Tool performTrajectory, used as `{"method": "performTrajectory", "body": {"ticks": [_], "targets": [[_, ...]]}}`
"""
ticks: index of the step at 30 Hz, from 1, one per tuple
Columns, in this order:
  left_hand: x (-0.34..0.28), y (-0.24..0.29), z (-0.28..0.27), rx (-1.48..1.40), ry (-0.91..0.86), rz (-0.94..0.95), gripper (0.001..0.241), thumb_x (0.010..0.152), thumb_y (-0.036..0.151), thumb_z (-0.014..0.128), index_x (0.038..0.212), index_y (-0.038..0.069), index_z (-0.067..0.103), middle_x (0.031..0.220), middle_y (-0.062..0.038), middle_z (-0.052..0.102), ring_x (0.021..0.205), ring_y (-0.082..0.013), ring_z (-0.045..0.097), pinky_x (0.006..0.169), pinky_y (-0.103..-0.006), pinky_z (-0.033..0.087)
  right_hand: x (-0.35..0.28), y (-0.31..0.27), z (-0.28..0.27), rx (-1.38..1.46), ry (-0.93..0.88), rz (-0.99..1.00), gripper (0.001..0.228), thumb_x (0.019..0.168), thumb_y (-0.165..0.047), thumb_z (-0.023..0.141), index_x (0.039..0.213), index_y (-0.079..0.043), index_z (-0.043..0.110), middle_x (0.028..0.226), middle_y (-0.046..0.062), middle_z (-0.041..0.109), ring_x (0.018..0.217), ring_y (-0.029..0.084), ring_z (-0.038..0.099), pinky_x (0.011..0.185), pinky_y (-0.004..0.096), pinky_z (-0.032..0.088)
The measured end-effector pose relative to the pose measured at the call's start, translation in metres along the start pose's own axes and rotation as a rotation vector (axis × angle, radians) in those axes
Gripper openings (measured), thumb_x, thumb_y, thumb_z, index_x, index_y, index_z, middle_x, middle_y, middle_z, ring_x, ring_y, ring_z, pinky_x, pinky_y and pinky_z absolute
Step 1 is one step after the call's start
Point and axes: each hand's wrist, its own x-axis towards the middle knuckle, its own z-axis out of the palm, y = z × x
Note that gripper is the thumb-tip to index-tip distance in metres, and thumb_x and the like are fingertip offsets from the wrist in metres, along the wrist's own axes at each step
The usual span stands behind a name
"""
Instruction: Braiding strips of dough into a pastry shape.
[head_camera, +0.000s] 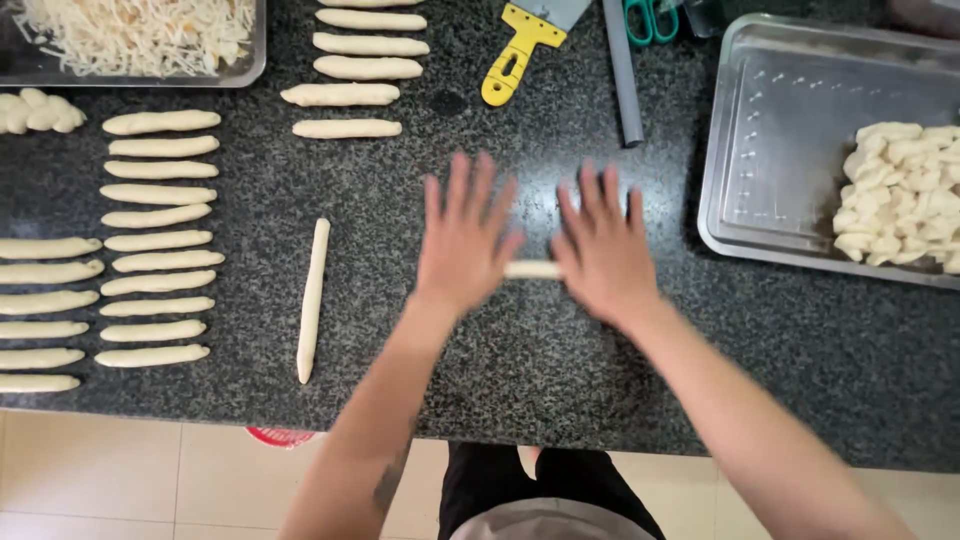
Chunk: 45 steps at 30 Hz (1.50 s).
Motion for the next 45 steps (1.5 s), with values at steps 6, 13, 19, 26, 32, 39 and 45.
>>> {"method": "performTrajectory", "body": {"ticks": [6,13,19,26,32,39,45], "targets": [[-0.156,0.088,-0.027,-0.251,-0.183,0.085,0.055,0.108,0.04,0.034,0.157,0.015,0.04,0.169,-0.019,0.026,0.155,-0.0431,0.017,0.12,-0.0637,0.017,-0.169,-0.046,0.002,-0.106,-0.117,-0.172,0.069,0.098,-0.044,0.044,0.16,-0.016,0.033,0.17,0.011,0.028,0.156,0.036,0.022,0.122,0.056,0.018],[-0.049,0.024,0.002,-0.046,0.062,-0.067,0.062,0.107,0.053,0.026,0.163,0.026,0.029,0.169,-0.019,0.025,0.152,-0.0555,0.017,0.12,-0.0717,0.021,-0.041,-0.001,0.013,-0.201,0.144,-0.034,0.059,0.103,-0.045,0.045,0.159,-0.025,0.045,0.165,0.015,0.038,0.153,0.048,0.023,0.118,0.07,0.017],[-0.014,0.0,0.0,-0.042,0.112,-0.037,0.067,0.106,0.055,0.042,0.156,0.011,0.048,0.168,-0.022,0.025,0.157,-0.044,0.013,0.121,-0.0681,0.018,-0.019,0.011,0.007,-0.095,0.191,-0.122,0.067,0.104,-0.041,0.049,0.163,-0.011,0.038,0.168,0.025,0.027,0.151,0.053,0.019,0.114,0.072,0.022],[-0.168,0.091,-0.033,-0.203,-0.101,0.088,0.066,0.106,0.048,0.032,0.156,0.004,0.032,0.168,-0.014,0.022,0.157,-0.0341,0.011,0.126,-0.0582,0.004,-0.176,-0.059,-0.006,0.072,-0.014,-0.141,0.066,0.097,-0.038,0.046,0.156,-0.011,0.035,0.168,0.011,0.029,0.157,0.033,0.02,0.128,0.057,0.01],[-0.105,0.082,-0.028,-0.223,-0.028,-0.099,0.059,0.107,0.04,0.035,0.153,0.004,0.042,0.161,-0.02,0.038,0.149,-0.053,0.022,0.12,-0.0641,0.021,-0.098,-0.068,-0.006,-0.109,-0.036,-0.062,0.058,0.103,-0.032,0.03,0.158,-0.015,0.032,0.166,0.012,0.029,0.153,0.044,0.016,0.119,0.068,0.007],[0.001,-0.01,0.004,-0.026,0.035,-0.054,0.066,0.105,0.055,0.043,0.157,0.015,0.046,0.17,-0.018,0.024,0.158,-0.0425,0.01,0.123,-0.0674,0.014,0.001,0.003,0.004,-0.071,0.093,0.025,0.066,0.102,-0.049,0.05,0.16,-0.018,0.045,0.168,0.021,0.03,0.154,0.051,0.017,0.116,0.074,0.016],[-0.126,0.061,-0.04,-0.003,-0.275,0.143,0.062,0.106,0.04,0.029,0.163,0.018,0.023,0.17,-0.014,0.019,0.158,-0.0341,0.011,0.126,-0.0615,0.01,-0.127,-0.043,-0.003,-0.099,-0.12,-0.142,0.063,0.103,-0.044,0.031,0.163,-0.027,0.022,0.171,0.011,0.017,0.156,0.04,0.012,0.123,0.062,0.011]]}}
